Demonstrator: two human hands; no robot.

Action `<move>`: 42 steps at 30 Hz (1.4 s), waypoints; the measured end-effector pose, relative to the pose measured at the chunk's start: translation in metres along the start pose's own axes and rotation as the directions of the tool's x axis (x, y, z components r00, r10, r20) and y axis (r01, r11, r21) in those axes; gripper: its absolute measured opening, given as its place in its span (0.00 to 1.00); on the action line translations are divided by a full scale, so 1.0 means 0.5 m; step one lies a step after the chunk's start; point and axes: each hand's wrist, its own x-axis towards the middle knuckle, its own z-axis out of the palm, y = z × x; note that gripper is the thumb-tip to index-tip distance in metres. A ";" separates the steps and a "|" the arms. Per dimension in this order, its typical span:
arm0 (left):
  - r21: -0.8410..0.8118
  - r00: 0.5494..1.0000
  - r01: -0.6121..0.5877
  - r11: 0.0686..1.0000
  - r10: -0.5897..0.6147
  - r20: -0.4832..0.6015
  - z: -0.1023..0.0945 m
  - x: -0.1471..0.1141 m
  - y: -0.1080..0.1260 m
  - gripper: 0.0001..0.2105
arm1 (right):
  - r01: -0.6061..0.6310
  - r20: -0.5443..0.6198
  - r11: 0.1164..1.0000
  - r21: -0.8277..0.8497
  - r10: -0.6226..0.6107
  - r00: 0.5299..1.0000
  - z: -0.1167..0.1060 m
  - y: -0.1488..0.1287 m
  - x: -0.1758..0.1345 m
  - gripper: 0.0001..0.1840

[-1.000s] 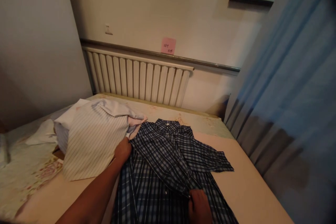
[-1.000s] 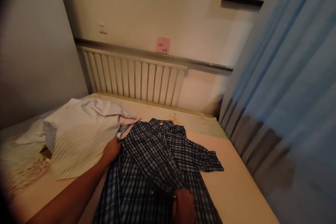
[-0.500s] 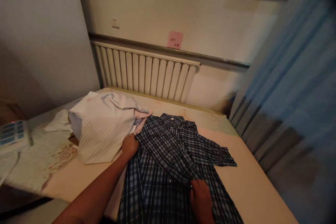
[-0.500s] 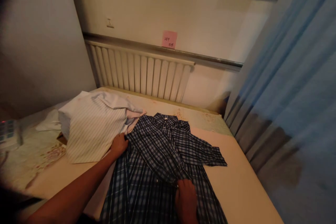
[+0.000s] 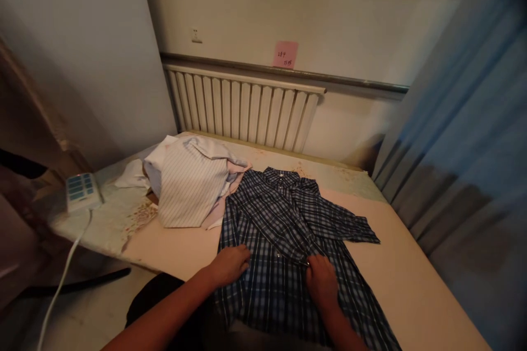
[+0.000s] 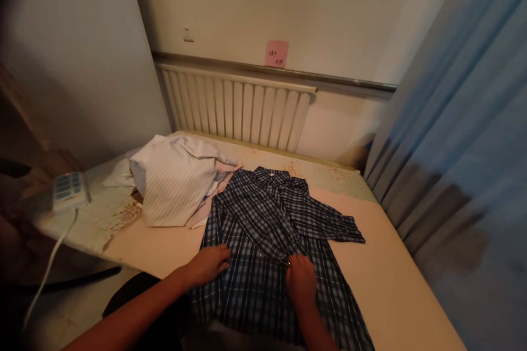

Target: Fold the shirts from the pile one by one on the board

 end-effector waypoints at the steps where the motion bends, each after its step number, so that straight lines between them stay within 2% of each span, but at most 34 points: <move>1: -0.002 1.000 0.003 1.000 -0.003 0.014 0.002 -0.009 0.001 0.07 | 0.003 0.002 1.000 0.004 -0.003 1.000 -0.001 0.000 0.000 0.11; 7: -0.007 0.996 0.085 0.996 -0.084 0.024 0.000 -0.064 -0.015 0.08 | 0.008 -0.005 1.000 0.001 -0.008 1.000 0.003 0.006 -0.006 0.11; 11: 0.012 0.975 0.222 0.975 -0.222 -0.032 -0.011 -0.112 -0.062 0.08 | 0.007 0.008 1.000 0.000 -0.007 1.000 0.006 0.010 -0.009 0.10; 17: 0.013 0.880 0.469 0.883 -0.466 -0.092 -0.013 -0.173 -0.152 0.04 | 0.012 0.003 1.000 -0.005 -0.012 1.000 0.010 0.013 -0.009 0.10; 22: 0.022 0.812 0.571 0.820 -0.561 -0.162 -0.005 -0.176 -0.161 0.07 | 0.017 0.001 1.000 0.008 -0.017 1.000 0.008 0.011 -0.009 0.11; 24: 0.023 0.817 0.548 0.836 -0.530 -0.226 -0.004 -0.162 -0.150 0.07 | 0.017 0.003 1.000 0.011 -0.017 1.000 0.007 0.010 -0.009 0.11; 27: 0.006 0.852 0.425 0.905 -0.398 -0.340 0.005 -0.126 -0.131 0.09 | 0.005 0.007 1.000 0.007 -0.005 1.000 0.006 0.007 -0.008 0.11; 31: 0.030 0.856 0.297 0.954 -0.252 -0.451 0.042 -0.048 -0.110 0.16 | -0.007 -0.008 1.000 0.013 0.007 1.000 0.006 0.004 -0.007 0.12; 36: 0.098 0.852 0.266 0.959 -0.186 -0.489 0.077 0.065 -0.100 0.21 | -0.007 -0.069 0.999 0.038 0.009 0.998 0.004 0.002 -0.005 0.12; 42: 0.158 0.829 0.264 0.951 -0.141 -0.540 0.058 0.157 -0.131 0.20 | -0.006 -0.182 0.999 0.053 0.016 0.983 0.005 0.001 -0.005 0.13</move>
